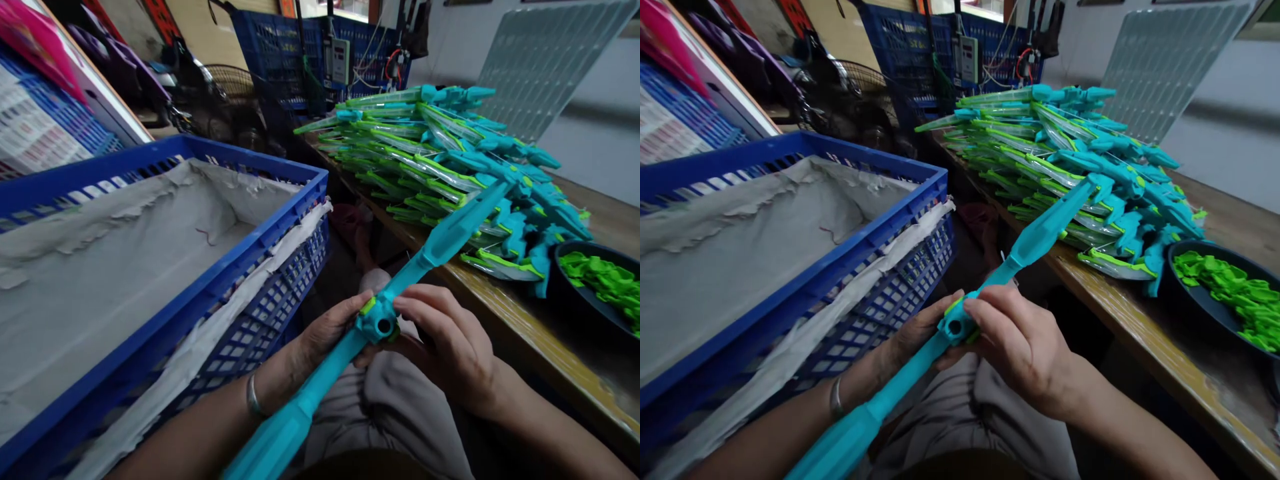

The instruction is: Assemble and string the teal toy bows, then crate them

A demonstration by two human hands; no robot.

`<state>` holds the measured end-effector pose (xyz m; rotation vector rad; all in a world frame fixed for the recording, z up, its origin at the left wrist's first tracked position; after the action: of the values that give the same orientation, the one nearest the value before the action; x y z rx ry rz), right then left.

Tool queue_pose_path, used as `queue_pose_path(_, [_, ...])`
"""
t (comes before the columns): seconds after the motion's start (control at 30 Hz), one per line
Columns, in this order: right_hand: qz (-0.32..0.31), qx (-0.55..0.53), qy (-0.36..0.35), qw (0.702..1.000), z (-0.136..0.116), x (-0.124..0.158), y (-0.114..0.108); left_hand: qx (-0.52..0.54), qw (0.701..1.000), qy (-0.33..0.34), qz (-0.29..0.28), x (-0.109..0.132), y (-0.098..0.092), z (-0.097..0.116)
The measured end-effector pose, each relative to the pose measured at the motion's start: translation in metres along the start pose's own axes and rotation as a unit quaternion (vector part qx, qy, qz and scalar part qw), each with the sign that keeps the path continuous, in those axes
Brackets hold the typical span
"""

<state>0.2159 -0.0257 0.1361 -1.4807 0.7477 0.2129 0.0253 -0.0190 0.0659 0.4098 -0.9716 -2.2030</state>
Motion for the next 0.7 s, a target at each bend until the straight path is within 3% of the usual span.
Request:
queue_pose_path(0.07, [-0.046,0.007,-0.001,0.999,0.0,-0.006,-0.006,-0.012,1.0,-0.007,0.017,0.001,-0.001,-0.005])
queue_pose_path(0.2, [-0.211,-0.049,-0.015,0.976,-0.002,-0.019,-0.016,-0.017,0.999,-0.01,0.042,0.004,0.001,-0.014])
queue_pose_path(0.3, [-0.272,-0.043,-0.02,0.961,-0.004,-0.019,-0.014,-0.018,0.999,-0.034,0.034,0.008,0.005,-0.02])
queue_pose_path(0.43, [-0.276,0.024,-0.049,0.96,-0.014,-0.009,-0.005,0.002,0.997,-0.076,-0.007,0.015,0.003,-0.033])
queue_pose_path(0.57, [-0.237,0.081,-0.101,0.963,-0.028,0.003,-0.005,0.017,0.994,-0.11,-0.001,0.023,0.002,-0.048])
queue_pose_path(0.7, [-0.222,0.125,-0.139,0.957,-0.035,0.029,-0.002,-0.009,0.987,-0.159,-0.03,0.022,-0.002,-0.059])
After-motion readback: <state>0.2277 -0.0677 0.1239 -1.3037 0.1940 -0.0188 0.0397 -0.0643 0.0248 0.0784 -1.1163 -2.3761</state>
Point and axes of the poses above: each hand's wrist, its own x-axis away from the middle knuckle, its own y-axis out of the palm, z = x × y, the point moved 1 cm from there along -x, towards the middle knuckle, and after that the axes turned 15 degrees about -z, right-handed, at the moved point
